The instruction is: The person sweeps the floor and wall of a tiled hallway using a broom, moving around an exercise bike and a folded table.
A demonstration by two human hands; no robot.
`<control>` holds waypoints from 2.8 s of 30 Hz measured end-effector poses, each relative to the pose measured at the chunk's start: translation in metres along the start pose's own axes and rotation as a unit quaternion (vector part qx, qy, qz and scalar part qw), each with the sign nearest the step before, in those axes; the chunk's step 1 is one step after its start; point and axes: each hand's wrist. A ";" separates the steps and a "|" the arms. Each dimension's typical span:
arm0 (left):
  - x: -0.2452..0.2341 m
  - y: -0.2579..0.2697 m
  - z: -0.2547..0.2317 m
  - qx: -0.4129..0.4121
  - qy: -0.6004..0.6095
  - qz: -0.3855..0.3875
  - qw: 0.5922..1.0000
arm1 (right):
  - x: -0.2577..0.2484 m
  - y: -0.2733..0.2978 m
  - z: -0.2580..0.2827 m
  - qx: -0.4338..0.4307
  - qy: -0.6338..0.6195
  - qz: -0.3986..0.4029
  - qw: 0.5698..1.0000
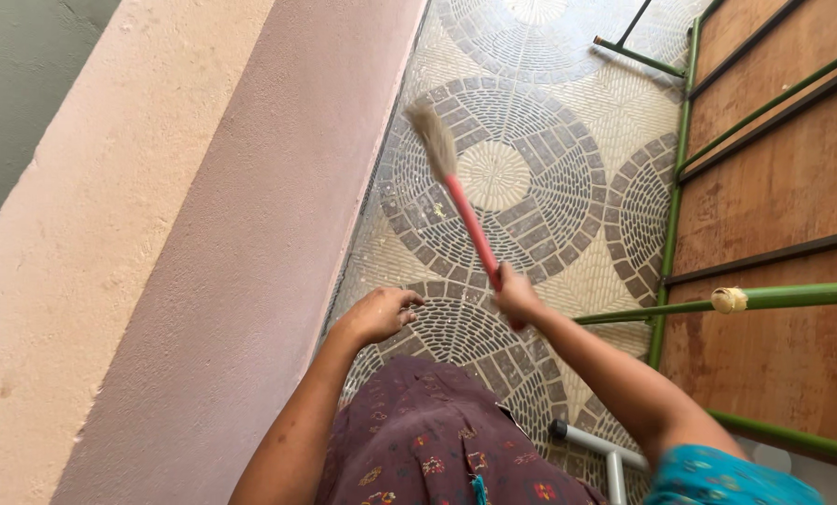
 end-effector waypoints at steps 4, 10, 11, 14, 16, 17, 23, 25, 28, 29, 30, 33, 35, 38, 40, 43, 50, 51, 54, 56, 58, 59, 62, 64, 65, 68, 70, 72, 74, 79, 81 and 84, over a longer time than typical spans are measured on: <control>-0.008 0.004 0.013 0.003 -0.032 -0.002 0.999 | -0.048 0.107 0.035 0.087 -0.250 0.249 0.932; -0.022 -0.005 0.008 0.053 -0.034 -0.032 0.997 | -0.053 0.130 0.056 0.226 -0.491 0.443 0.715; -0.023 -0.004 0.007 0.065 -0.041 -0.025 0.997 | -0.039 0.121 0.055 0.246 -0.492 0.492 0.675; -0.030 -0.001 0.004 0.098 -0.048 -0.018 0.994 | 0.017 0.070 0.059 0.227 -0.487 0.468 0.702; -0.034 0.007 0.007 0.109 -0.048 -0.011 0.993 | 0.043 0.017 0.058 0.203 -0.477 0.430 0.739; -0.038 0.009 0.008 0.090 -0.033 -0.011 0.995 | 0.045 -0.013 0.056 0.195 -0.472 0.403 0.760; -0.059 0.047 0.029 0.058 -0.018 -0.047 0.997 | 0.042 -0.046 0.096 0.126 -0.445 0.138 0.876; -0.065 0.056 0.038 0.048 0.005 -0.044 0.998 | 0.044 -0.016 0.120 0.145 -0.365 0.063 0.917; -0.070 0.066 0.054 0.068 -0.007 -0.050 0.996 | 0.039 0.046 0.147 0.145 -0.366 0.018 0.919; -0.071 0.068 0.055 0.059 0.001 -0.045 0.997 | 0.028 0.073 0.147 0.164 -0.351 0.043 0.921; -0.072 0.069 0.057 0.051 0.008 -0.039 0.998 | 0.016 0.101 0.143 0.180 -0.358 0.091 0.912; -0.081 0.074 0.059 0.080 -0.009 -0.042 0.996 | -0.018 0.170 0.122 0.165 -0.379 0.198 0.889; -0.086 0.072 0.052 0.080 -0.024 -0.033 0.996 | -0.033 0.195 0.099 0.224 -0.391 0.264 0.853; -0.084 0.067 0.043 0.062 -0.043 -0.013 0.997 | -0.022 0.201 0.063 0.289 -0.416 0.329 0.797; -0.080 0.063 0.038 0.048 -0.053 0.001 0.997 | 0.003 0.180 0.048 0.289 -0.385 0.372 0.793; -0.076 0.059 0.035 0.076 -0.072 0.017 0.994 | 0.029 0.134 0.038 0.332 -0.353 0.408 0.774; -0.073 0.061 0.037 0.116 -0.085 0.009 0.990 | 0.055 0.060 0.126 0.234 -0.195 0.131 0.943; -0.072 0.062 0.039 0.121 -0.098 -0.014 0.988 | 0.063 0.071 0.143 0.222 -0.216 0.085 0.947; -0.074 0.067 0.050 0.078 -0.082 -0.004 0.994 | 0.069 0.100 0.178 0.196 -0.296 0.027 0.935; -0.077 0.068 0.059 0.077 -0.076 -0.014 0.994 | 0.058 0.127 0.181 0.181 -0.349 0.116 0.912; -0.079 0.068 0.064 0.077 -0.069 -0.027 0.994 | 0.026 0.146 0.175 0.170 -0.354 0.247 0.886; -0.079 0.069 0.065 0.067 -0.067 -0.024 0.995 | 0.004 0.154 0.169 0.190 -0.335 0.299 0.873; -0.082 0.070 0.066 0.072 -0.067 -0.031 0.995 | -0.042 0.171 0.164 0.201 -0.319 0.377 0.846; -0.084 0.071 0.064 0.084 -0.069 -0.040 0.993 | -0.056 0.172 0.168 0.145 -0.161 0.492 0.843; -0.085 0.071 0.063 0.076 -0.062 -0.035 0.995 | -0.058 0.168 0.171 0.144 -0.160 0.498 0.840; -0.086 0.069 0.057 0.067 -0.059 -0.037 0.995 | -0.043 0.143 0.178 -0.105 0.294 0.475 0.823; -0.084 0.069 0.055 0.066 -0.064 -0.045 0.995 | -0.019 0.120 0.181 -0.255 0.508 0.361 0.740; -0.082 0.069 0.053 0.061 -0.070 -0.045 0.995 | -0.004 0.081 0.179 -0.350 0.657 0.231 0.626; -0.079 0.072 0.052 0.037 -0.074 -0.043 0.996 | -0.003 0.034 0.168 -0.429 0.697 0.090 0.567; -0.083 0.090 0.060 0.004 -0.045 -0.064 0.997 | -0.060 -0.072 0.132 -0.401 0.716 -0.134 0.556; -0.084 0.095 0.062 -0.003 -0.038 -0.082 0.996 | -0.074 -0.101 0.134 -0.276 0.727 -0.162 0.608; -0.080 0.097 0.062 -0.011 -0.020 -0.093 0.995 | -0.057 -0.129 0.152 -0.047 0.716 -0.147 0.681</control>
Point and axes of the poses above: each hand's wrist, its own y-axis away from the middle knuckle, its own x-axis out of the palm, z = x × y, and after that the axes turned 15 degrees about y, right-handed
